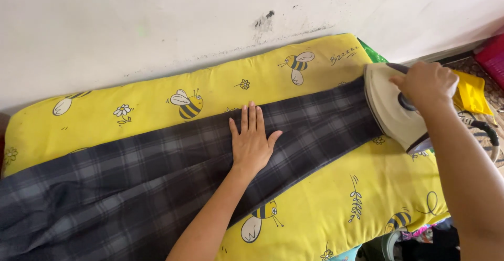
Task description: The person irons a pair of plaid shorts on a yellow patterned surface using a white electric iron. They smooth the fabric, fold the shorts, and iron the folded sections before placing the finished item on a nearby chair.
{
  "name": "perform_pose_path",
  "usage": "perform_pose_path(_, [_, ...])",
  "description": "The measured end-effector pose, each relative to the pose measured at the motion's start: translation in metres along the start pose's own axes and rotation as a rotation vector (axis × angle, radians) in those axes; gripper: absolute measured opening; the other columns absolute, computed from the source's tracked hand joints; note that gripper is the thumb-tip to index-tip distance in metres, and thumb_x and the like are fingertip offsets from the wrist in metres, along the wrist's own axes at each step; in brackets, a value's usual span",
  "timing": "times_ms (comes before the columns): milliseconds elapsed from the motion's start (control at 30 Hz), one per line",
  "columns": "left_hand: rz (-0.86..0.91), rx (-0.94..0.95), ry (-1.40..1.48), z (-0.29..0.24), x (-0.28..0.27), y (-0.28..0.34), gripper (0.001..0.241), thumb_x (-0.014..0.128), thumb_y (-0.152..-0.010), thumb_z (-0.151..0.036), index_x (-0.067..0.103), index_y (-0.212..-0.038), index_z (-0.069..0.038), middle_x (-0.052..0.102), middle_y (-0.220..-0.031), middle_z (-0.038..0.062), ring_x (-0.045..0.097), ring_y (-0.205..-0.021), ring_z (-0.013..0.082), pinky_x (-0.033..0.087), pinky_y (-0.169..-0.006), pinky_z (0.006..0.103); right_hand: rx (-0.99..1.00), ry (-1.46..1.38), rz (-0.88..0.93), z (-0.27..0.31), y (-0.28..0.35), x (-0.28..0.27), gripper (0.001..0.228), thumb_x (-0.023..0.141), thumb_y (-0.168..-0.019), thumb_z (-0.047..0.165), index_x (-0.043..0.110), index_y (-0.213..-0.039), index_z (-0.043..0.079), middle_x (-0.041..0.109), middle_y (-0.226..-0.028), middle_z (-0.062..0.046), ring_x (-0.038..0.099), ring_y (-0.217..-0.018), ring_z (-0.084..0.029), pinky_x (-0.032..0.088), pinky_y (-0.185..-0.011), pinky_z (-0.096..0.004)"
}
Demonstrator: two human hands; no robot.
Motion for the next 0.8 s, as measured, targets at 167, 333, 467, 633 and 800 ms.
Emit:
perform_pose_path(167, [0.025, 0.012, -0.006, -0.001, -0.004, -0.001, 0.085, 0.023, -0.103, -0.069, 0.023, -0.162, -0.008, 0.017, -0.17, 0.018, 0.014, -0.156, 0.0362, 0.02, -0.118, 0.0654, -0.147, 0.006, 0.044, -0.024, 0.04, -0.002, 0.075, 0.045, -0.094, 0.083, 0.076, -0.114, 0.017, 0.081, -0.104, -0.021, 0.076, -0.103, -0.043, 0.061, -0.081, -0.054])
perform_pose_path(333, [0.043, 0.015, -0.01, -0.001, -0.007, -0.002, 0.082, 0.023, -0.103, -0.069, 0.023, -0.162, -0.011, 0.016, -0.169, 0.019, 0.012, -0.156, 0.0368, 0.019, -0.117, 0.0664, -0.223, 0.121, 0.014, -0.002, 0.063, -0.011, 0.076, 0.039, -0.088, 0.089, 0.072, -0.107, 0.024, 0.081, -0.097, -0.015, 0.077, -0.097, -0.039, 0.061, -0.077, -0.049])
perform_pose_path(467, [0.01, 0.019, 0.006, -0.001, -0.005, 0.0, 0.082, 0.025, -0.103, -0.068, 0.026, -0.162, -0.011, 0.017, -0.17, 0.019, 0.014, -0.156, 0.0365, 0.02, -0.117, 0.0672, -0.118, 0.012, -0.083, 0.031, 0.018, -0.016, 0.079, 0.048, -0.102, 0.077, 0.078, -0.108, 0.005, 0.08, -0.101, -0.019, 0.077, -0.094, -0.041, 0.059, -0.073, -0.047])
perform_pose_path(633, [-0.045, 0.028, -0.013, 0.0, -0.007, 0.001, 0.08, 0.027, -0.103, -0.068, 0.03, -0.16, -0.011, 0.022, -0.169, 0.018, 0.021, -0.155, 0.037, 0.025, -0.115, 0.0668, -0.165, -0.009, -0.037, 0.053, 0.0, -0.026, 0.074, 0.054, -0.101, 0.075, 0.076, -0.094, 0.004, 0.076, -0.088, -0.013, 0.073, -0.083, -0.034, 0.058, -0.069, -0.043])
perform_pose_path(800, [-0.008, 0.034, -0.028, 0.0, -0.003, -0.001, 0.081, 0.024, -0.104, -0.068, 0.026, -0.162, -0.011, 0.02, -0.169, 0.017, 0.018, -0.155, 0.0364, 0.023, -0.116, 0.0659, -0.216, -0.059, 0.07, 0.015, 0.1, -0.032, 0.073, 0.051, -0.094, 0.077, 0.074, -0.106, 0.009, 0.078, -0.104, -0.022, 0.075, -0.102, -0.043, 0.06, -0.084, -0.052])
Point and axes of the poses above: each hand's wrist, its own y-axis away from the middle knuckle, its own x-axis out of the palm, z = x × y, the point moved 4 cm from there along -y, towards the middle knuckle
